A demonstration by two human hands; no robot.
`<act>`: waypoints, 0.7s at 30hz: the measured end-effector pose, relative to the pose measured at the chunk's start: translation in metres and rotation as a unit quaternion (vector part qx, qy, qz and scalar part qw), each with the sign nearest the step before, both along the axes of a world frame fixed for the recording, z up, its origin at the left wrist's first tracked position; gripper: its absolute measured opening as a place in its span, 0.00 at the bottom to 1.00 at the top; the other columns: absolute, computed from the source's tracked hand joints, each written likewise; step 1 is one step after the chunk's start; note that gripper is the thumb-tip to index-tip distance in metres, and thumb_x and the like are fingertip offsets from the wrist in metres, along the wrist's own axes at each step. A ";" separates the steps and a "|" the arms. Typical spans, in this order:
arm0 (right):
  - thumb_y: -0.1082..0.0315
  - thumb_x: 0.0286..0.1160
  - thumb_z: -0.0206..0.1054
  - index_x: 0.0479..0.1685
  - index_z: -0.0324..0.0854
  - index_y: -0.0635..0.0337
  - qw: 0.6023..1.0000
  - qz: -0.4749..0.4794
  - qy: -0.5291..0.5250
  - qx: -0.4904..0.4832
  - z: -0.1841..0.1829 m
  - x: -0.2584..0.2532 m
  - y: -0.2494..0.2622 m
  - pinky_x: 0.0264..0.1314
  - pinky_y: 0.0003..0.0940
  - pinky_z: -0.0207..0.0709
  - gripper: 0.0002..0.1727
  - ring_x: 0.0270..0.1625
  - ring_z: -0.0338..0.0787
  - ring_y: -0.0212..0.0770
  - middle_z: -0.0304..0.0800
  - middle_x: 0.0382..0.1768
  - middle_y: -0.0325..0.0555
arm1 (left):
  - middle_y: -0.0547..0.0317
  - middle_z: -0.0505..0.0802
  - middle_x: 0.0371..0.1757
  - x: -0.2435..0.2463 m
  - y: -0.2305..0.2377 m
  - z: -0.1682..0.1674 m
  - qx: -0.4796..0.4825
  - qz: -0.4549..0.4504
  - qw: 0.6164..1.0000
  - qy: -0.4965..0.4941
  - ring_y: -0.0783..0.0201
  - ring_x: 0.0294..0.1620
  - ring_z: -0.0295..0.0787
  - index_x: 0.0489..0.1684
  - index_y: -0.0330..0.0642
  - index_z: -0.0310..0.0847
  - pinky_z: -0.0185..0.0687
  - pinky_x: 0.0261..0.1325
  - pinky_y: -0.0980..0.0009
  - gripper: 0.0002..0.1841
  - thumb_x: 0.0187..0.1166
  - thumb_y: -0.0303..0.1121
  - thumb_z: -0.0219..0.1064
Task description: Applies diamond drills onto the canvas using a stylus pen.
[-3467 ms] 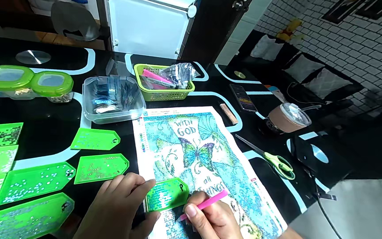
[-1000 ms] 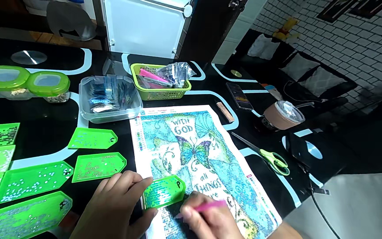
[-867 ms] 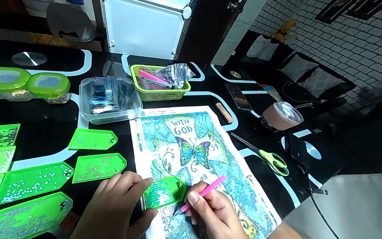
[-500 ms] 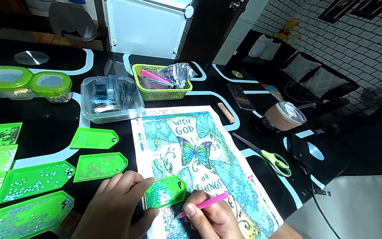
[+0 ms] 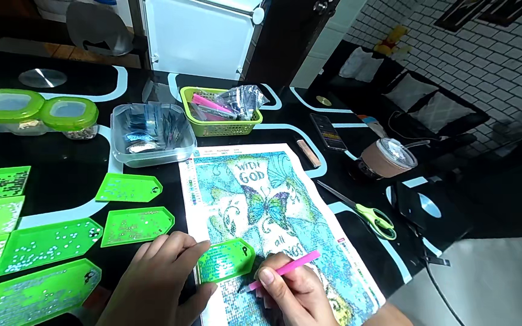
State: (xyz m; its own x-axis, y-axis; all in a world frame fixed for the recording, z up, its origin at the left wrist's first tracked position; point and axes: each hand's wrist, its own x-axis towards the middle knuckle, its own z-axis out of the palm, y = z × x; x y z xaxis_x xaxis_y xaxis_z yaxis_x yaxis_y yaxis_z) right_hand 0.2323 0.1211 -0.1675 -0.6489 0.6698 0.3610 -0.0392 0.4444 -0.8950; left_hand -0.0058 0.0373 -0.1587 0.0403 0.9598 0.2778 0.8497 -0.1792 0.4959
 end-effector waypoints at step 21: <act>0.58 0.93 0.56 0.42 0.85 0.60 0.984 -0.044 -0.094 0.142 0.012 -0.016 0.019 0.44 0.29 0.84 0.18 0.35 0.89 0.29 0.91 0.32 0.41 | 0.48 0.92 0.51 0.001 0.001 0.005 -0.026 -0.003 1.000 -0.009 0.45 0.48 0.88 0.63 0.46 0.90 0.79 0.49 0.48 0.25 0.71 0.50 0.73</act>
State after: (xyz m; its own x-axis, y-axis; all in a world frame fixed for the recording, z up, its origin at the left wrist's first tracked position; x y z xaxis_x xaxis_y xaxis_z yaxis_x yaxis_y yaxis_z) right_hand 0.2160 0.1404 -0.1553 -0.6652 0.6163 0.4216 0.1650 0.6719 -0.7220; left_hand -0.0045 0.0379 -0.1537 0.0412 0.9725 0.2291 0.8401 -0.1578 0.5190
